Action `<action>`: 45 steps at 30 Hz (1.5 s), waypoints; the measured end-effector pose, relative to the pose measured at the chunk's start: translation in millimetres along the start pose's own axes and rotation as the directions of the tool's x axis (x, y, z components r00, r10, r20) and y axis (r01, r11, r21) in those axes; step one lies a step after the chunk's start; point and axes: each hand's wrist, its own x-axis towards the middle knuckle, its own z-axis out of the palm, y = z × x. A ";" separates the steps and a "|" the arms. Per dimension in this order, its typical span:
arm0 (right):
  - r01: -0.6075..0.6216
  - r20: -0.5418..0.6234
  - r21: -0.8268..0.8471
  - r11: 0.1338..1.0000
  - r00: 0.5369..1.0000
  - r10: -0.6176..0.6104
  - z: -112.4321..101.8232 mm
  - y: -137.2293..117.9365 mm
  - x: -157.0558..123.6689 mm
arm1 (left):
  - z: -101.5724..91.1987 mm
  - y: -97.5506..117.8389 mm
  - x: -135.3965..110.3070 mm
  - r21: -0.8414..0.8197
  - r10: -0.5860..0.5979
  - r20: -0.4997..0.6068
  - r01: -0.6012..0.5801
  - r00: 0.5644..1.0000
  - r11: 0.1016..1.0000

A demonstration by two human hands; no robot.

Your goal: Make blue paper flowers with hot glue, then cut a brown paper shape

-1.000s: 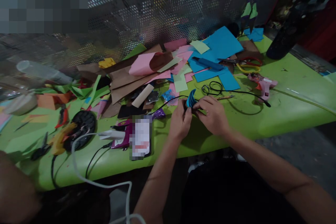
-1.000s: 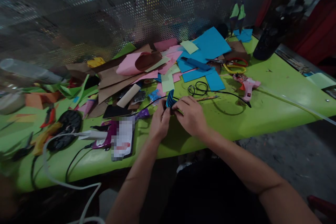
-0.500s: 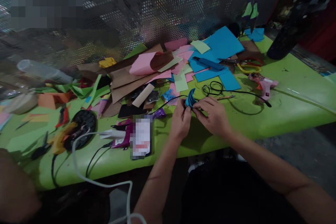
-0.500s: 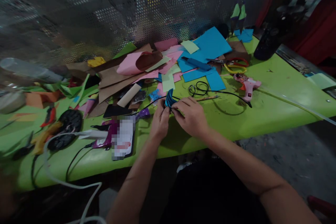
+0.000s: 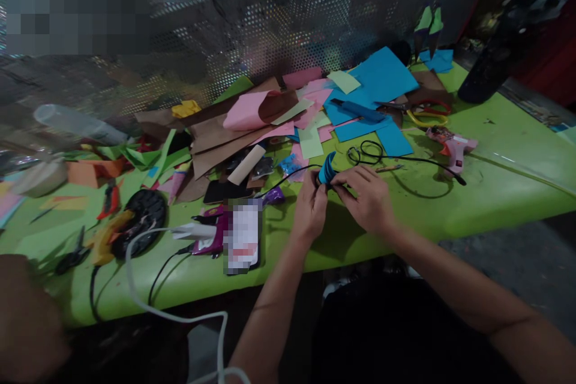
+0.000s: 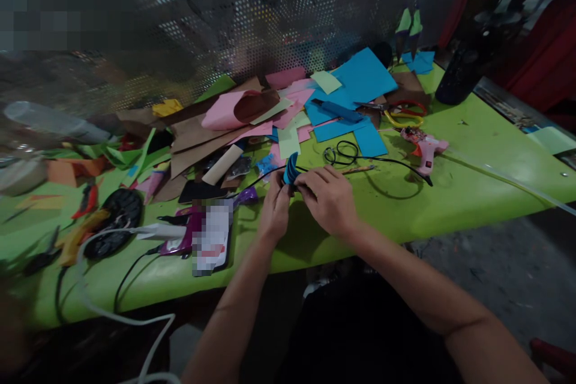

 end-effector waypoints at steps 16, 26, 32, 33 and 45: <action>-0.158 0.036 0.174 0.972 0.987 0.154 -3.0 -5.2 0.6 | -0.3 0.4 0.1 0.068 0.022 0.003 -0.023 1.000 0.997; -0.226 0.016 0.223 0.948 0.974 0.228 -0.5 -2.4 -1.1 | 1.2 -1.5 -0.3 0.045 -0.012 0.002 0.012 1.000 0.999; -0.206 0.003 0.210 0.956 0.978 0.210 0.1 -2.4 -1.9 | 0.8 1.0 0.2 0.058 -0.031 0.002 0.031 1.000 0.998; -0.205 0.002 0.211 0.956 0.978 0.209 0.3 -2.4 -2.1 | 0.9 1.2 0.2 0.059 -0.031 0.002 0.030 1.000 0.998; -0.182 -0.009 0.209 0.961 0.982 0.188 -0.2 -2.9 -2.8 | 0.9 6.2 1.9 0.039 -0.044 0.014 0.044 0.999 0.998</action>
